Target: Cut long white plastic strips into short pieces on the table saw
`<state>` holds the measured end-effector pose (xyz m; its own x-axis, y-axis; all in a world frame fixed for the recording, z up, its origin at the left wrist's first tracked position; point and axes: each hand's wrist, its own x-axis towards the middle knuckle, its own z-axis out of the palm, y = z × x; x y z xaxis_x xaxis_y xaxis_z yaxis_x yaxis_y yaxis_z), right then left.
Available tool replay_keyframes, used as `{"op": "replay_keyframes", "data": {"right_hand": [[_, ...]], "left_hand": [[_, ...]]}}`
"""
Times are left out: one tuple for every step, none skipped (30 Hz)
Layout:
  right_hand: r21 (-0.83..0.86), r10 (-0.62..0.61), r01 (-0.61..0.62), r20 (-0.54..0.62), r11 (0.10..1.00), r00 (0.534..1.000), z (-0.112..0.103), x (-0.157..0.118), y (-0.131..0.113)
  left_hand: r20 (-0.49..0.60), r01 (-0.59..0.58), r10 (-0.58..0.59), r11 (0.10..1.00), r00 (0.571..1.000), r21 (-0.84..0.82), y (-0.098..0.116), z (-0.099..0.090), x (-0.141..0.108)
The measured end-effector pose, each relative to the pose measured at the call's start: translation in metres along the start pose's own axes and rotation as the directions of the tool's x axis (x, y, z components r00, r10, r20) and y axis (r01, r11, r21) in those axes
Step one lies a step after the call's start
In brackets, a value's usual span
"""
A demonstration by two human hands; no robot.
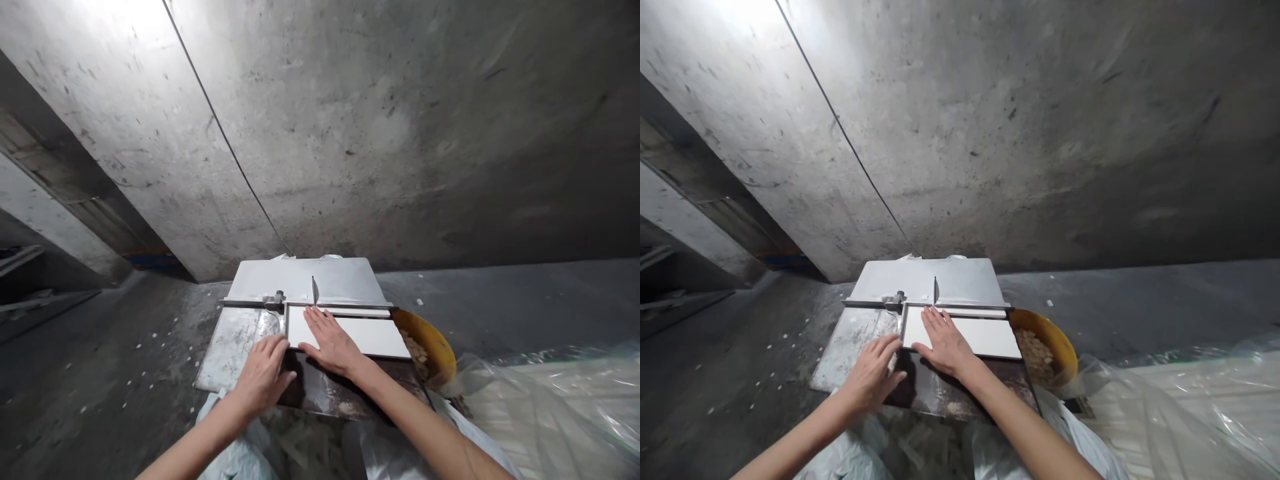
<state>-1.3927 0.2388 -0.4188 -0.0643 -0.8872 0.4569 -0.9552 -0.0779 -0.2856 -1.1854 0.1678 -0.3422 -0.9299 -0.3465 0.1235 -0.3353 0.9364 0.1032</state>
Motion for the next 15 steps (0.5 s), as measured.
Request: {"op": "replay_keyframes", "data": {"right_hand": [[0.033, 0.005, -0.004, -0.007, 0.999, 1.0, -0.001, 0.0, 0.001], [0.068, 0.009, -0.008, -0.022, 0.998, 1.0, -0.003, 0.0, 0.002], [0.102, 0.021, -0.016, -0.05, 0.995, 0.999, -0.004, -0.001, 0.003], [0.132, 0.046, -0.034, -0.089, 0.991, 0.995, -0.006, -0.002, 0.005], [0.156, 0.086, -0.065, -0.131, 0.986, 0.988, -0.008, -0.004, 0.006], [0.169, 0.137, -0.109, -0.168, 0.98, 0.976, -0.01, -0.005, 0.006], [0.171, 0.194, -0.162, -0.193, 0.972, 0.962, -0.012, -0.006, 0.007], [0.163, 0.244, -0.213, -0.202, 0.963, 0.949, -0.015, -0.007, 0.007], [0.146, 0.28, -0.254, -0.195, 0.956, 0.94, -0.017, -0.008, 0.006], [0.125, 0.304, -0.285, -0.179, 0.95, 0.936, -0.02, -0.009, 0.006], [0.104, 0.318, -0.304, -0.158, 0.947, 0.935, -0.023, -0.009, 0.004], [0.089, 0.327, -0.317, -0.136, 0.944, 0.935, -0.025, -0.007, 0.003], [0.08, 0.336, -0.329, -0.112, 0.941, 0.935, -0.028, -0.005, 0.001], [0.076, 0.353, -0.347, -0.085, 0.935, 0.932, -0.029, -0.002, -0.001], [0.076, 0.375, -0.37, -0.056, 0.926, 0.925, -0.03, 0.001, -0.003]], "left_hand": [[-0.012, 0.001, 0.0, 1.0, 1.0, 0.025, -0.003, 0.004, 0.01], [-0.018, -0.001, 0.002, 0.999, 1.0, 0.052, -0.006, 0.008, 0.021], [-0.018, -0.004, 0.005, 0.997, 1.0, 0.075, -0.007, 0.013, 0.031], [-0.014, -0.007, 0.008, 0.995, 1.0, 0.095, -0.006, 0.018, 0.04], [-0.011, -0.008, 0.01, 0.994, 1.0, 0.111, -0.005, 0.023, 0.048], [-0.011, -0.008, 0.009, 0.992, 1.0, 0.127, -0.003, 0.028, 0.054], [-0.013, -0.007, 0.009, 0.99, 1.0, 0.141, -0.001, 0.033, 0.058], [-0.018, -0.005, 0.008, 0.988, 1.0, 0.152, 0.002, 0.038, 0.06], [-0.024, -0.006, 0.01, 0.988, 1.0, 0.157, 0.005, 0.041, 0.06], [-0.028, -0.01, 0.015, 0.988, 0.999, 0.157, 0.008, 0.042, 0.059], [-0.03, -0.017, 0.022, 0.988, 0.999, 0.151, 0.011, 0.043, 0.056], [-0.028, -0.025, 0.029, 0.99, 0.999, 0.142, 0.014, 0.042, 0.052], [-0.022, -0.031, 0.034, 0.991, 0.999, 0.132, 0.017, 0.041, 0.048], [-0.014, -0.031, 0.033, 0.992, 0.999, 0.123, 0.02, 0.039, 0.043], [-0.004, -0.026, 0.027, 0.993, 1.0, 0.114, 0.023, 0.036, 0.04]]}}
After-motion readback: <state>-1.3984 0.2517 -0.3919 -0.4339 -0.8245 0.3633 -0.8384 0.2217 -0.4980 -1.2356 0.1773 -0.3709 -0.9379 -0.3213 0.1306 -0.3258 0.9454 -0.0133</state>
